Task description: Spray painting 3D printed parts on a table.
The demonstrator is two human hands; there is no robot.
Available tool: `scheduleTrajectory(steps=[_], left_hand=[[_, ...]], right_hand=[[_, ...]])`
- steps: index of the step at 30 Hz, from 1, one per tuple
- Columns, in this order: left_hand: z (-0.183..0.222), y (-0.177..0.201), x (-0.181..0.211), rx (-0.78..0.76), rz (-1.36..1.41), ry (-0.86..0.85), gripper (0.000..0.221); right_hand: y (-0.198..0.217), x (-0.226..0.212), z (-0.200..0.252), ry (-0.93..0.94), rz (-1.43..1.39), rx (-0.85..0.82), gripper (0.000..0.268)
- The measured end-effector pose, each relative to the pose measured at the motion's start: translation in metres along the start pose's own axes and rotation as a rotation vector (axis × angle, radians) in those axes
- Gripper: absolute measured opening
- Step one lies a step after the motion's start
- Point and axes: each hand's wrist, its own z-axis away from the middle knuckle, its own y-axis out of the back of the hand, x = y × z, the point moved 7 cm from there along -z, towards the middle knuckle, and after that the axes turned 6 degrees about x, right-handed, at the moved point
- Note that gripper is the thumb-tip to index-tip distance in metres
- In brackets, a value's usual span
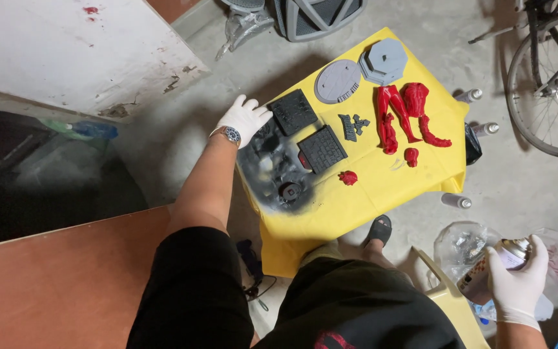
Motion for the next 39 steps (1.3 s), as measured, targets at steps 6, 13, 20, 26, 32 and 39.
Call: scheduleTrajectory(steps=[6, 13, 20, 26, 32, 39], left_hand=[[-0.002, -0.01, -0.003, -0.003, 0.004, 0.002, 0.089], [-0.005, -0.025, -0.008, 0.077, -0.011, 0.008, 0.086], [-0.004, -0.026, -0.011, 0.079, 0.027, 0.002, 0.091], [-0.001, -0.028, -0.01, 0.091, 0.033, -0.009, 0.091], [0.001, -0.026, -0.01, 0.115, 0.012, -0.005, 0.091], [0.003, -0.025, -0.009, 0.064, 0.012, -0.001, 0.096]], right_hand=[[-0.008, 0.009, -0.002, 0.057, -0.043, 0.005, 0.075], [-0.004, -0.009, 0.001, 0.082, -0.047, 0.0, 0.075], [-0.006, 0.003, -0.002, 0.043, -0.036, 0.009, 0.076], [-0.008, 0.003, -0.002, 0.047, -0.045, 0.0, 0.076], [-0.014, 0.009, -0.006, 0.116, -0.069, 0.006, 0.075], [-0.013, 0.004, -0.005, 0.119, -0.048, 0.002, 0.075]])
